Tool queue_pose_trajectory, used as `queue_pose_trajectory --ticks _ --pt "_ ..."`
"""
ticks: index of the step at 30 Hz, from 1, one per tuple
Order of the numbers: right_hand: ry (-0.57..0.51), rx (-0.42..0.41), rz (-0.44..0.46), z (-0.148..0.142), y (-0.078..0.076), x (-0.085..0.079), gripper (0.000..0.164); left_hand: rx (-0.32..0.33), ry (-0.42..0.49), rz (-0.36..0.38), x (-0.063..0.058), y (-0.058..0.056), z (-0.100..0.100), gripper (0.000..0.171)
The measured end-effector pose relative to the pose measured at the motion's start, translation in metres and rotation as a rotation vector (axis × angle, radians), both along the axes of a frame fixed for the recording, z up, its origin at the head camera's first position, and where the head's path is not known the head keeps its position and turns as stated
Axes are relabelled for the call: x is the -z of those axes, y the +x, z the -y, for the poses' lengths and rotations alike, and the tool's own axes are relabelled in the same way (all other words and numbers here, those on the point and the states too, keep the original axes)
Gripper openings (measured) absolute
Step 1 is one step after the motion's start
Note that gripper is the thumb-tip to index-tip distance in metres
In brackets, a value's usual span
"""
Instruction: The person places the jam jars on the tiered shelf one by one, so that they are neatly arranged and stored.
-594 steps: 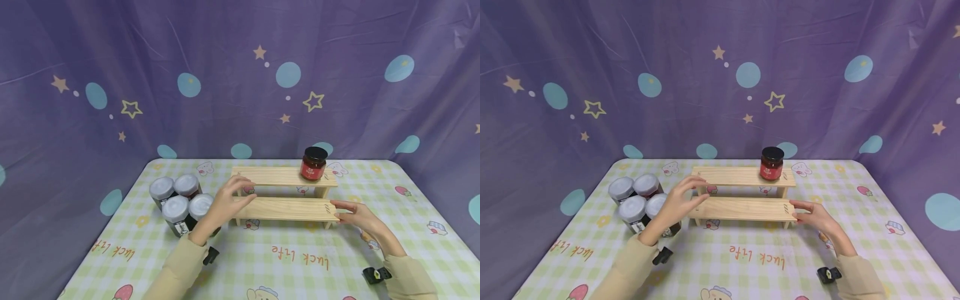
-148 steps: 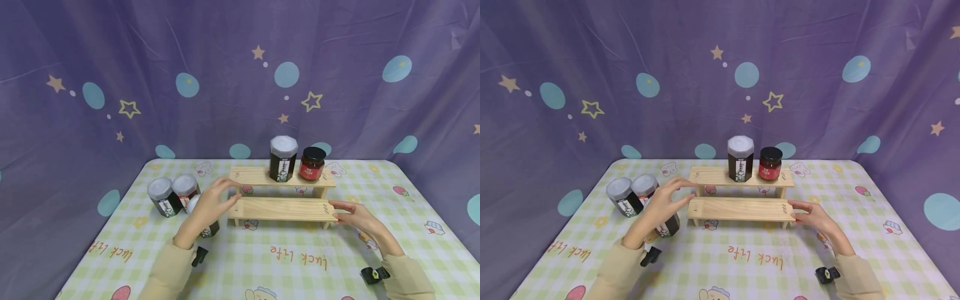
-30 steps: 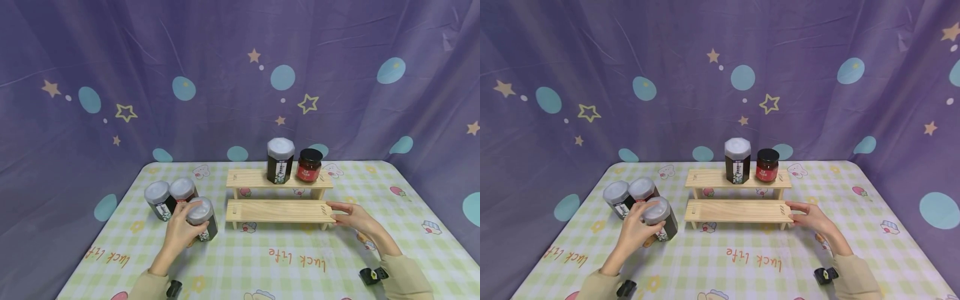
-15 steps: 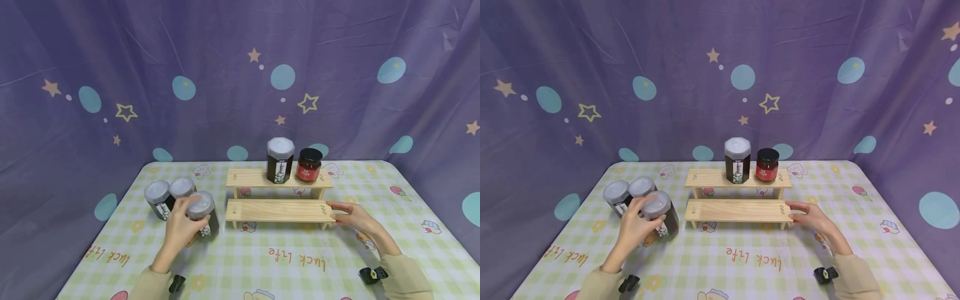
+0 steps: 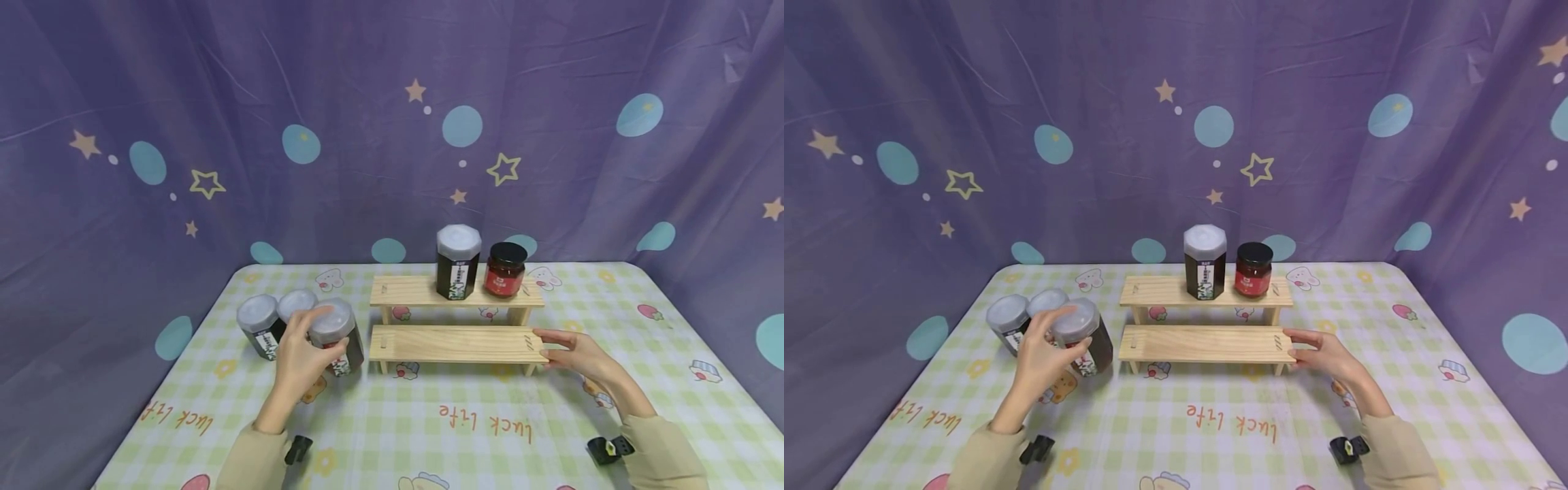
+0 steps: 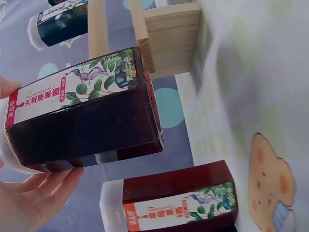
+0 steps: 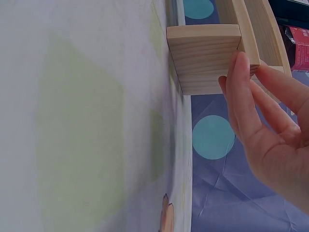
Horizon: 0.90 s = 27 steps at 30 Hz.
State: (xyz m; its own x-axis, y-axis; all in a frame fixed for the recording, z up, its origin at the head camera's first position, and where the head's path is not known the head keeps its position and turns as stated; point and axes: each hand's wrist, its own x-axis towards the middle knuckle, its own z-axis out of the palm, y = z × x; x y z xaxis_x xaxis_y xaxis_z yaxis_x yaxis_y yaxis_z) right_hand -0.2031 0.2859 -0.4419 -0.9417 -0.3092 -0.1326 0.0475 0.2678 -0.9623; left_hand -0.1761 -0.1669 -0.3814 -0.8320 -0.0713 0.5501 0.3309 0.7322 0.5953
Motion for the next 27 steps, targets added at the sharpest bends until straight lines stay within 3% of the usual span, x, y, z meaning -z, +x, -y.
queue_pose_trajectory --ticks 15,27 --pt "0.016 0.011 0.01 0.001 0.0 -0.001 0.059 0.037 0.055 -0.108 -0.024 -0.009 -0.012 0.05" --pt "0.012 0.005 0.008 0.0 0.0 0.0 0.059 0.084 0.126 -0.128 -0.039 -0.021 -0.028 0.05"
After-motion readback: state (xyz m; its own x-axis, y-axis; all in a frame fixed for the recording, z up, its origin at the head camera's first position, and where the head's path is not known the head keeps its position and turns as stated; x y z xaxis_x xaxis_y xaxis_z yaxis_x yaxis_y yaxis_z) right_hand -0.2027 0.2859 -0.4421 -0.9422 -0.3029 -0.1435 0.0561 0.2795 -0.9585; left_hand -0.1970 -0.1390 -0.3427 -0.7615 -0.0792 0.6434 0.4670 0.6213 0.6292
